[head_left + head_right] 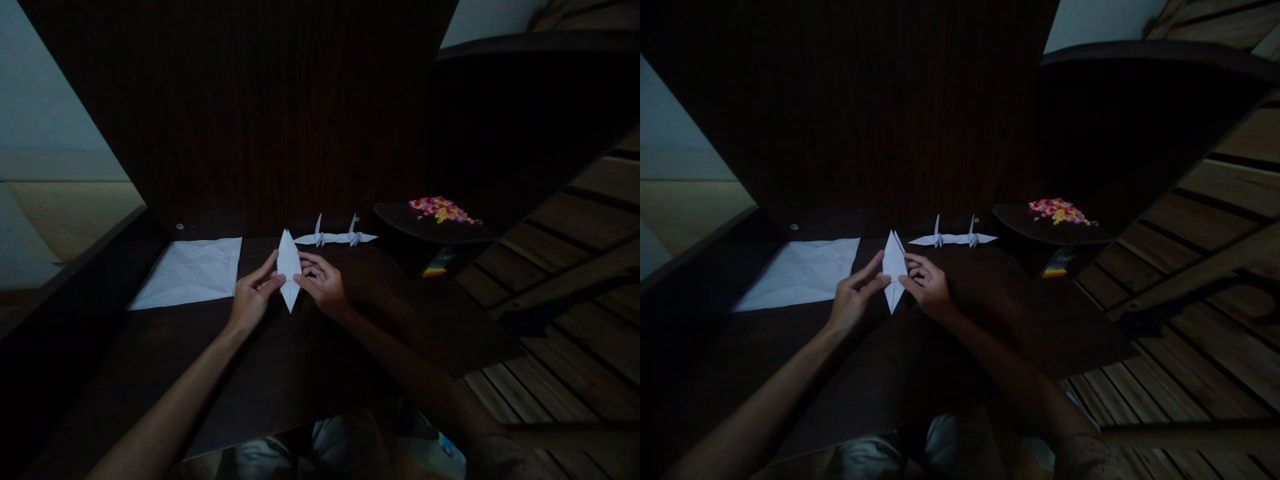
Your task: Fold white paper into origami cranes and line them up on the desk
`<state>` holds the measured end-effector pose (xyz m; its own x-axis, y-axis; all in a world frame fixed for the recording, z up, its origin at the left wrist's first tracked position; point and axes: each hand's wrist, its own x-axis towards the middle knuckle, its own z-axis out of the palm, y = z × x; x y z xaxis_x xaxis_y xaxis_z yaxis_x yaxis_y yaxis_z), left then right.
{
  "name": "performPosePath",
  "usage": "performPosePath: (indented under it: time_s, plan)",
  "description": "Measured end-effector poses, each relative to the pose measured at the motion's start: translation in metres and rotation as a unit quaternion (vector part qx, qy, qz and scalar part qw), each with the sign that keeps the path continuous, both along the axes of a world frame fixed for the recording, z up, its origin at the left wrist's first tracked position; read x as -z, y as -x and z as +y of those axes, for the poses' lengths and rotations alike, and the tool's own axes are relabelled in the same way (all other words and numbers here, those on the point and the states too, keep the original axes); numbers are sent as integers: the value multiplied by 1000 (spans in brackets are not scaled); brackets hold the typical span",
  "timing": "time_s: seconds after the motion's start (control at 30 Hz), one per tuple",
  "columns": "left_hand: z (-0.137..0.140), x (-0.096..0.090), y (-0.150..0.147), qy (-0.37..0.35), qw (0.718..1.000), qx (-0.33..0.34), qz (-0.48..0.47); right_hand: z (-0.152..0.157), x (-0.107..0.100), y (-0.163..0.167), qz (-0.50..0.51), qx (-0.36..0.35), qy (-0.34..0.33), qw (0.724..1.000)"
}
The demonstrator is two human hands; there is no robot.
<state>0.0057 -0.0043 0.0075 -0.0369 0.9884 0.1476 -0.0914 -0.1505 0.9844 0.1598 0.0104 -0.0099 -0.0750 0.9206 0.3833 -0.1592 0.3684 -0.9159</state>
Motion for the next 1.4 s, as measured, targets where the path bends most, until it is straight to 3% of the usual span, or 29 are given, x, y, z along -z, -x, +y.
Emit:
performPosePath:
  time_s: [0.33,0.5,0.93,1.17,1.4]
  plan:
    - [-1,-2,1,-14,1000,9,19,5,-2,0,52,-6,47,998]
    - [1,-2,3,-19,999,46,19,7,0,0,67,-15,79,995]
    - [6,3,6,-37,996,64,47,10,4,-1,79,-39,102,991]
    - [9,11,4,13,997,64,-45,11,9,-1,83,-43,122,988]
    - [4,1,0,64,986,78,-131,10,8,-5,58,-64,42,995]
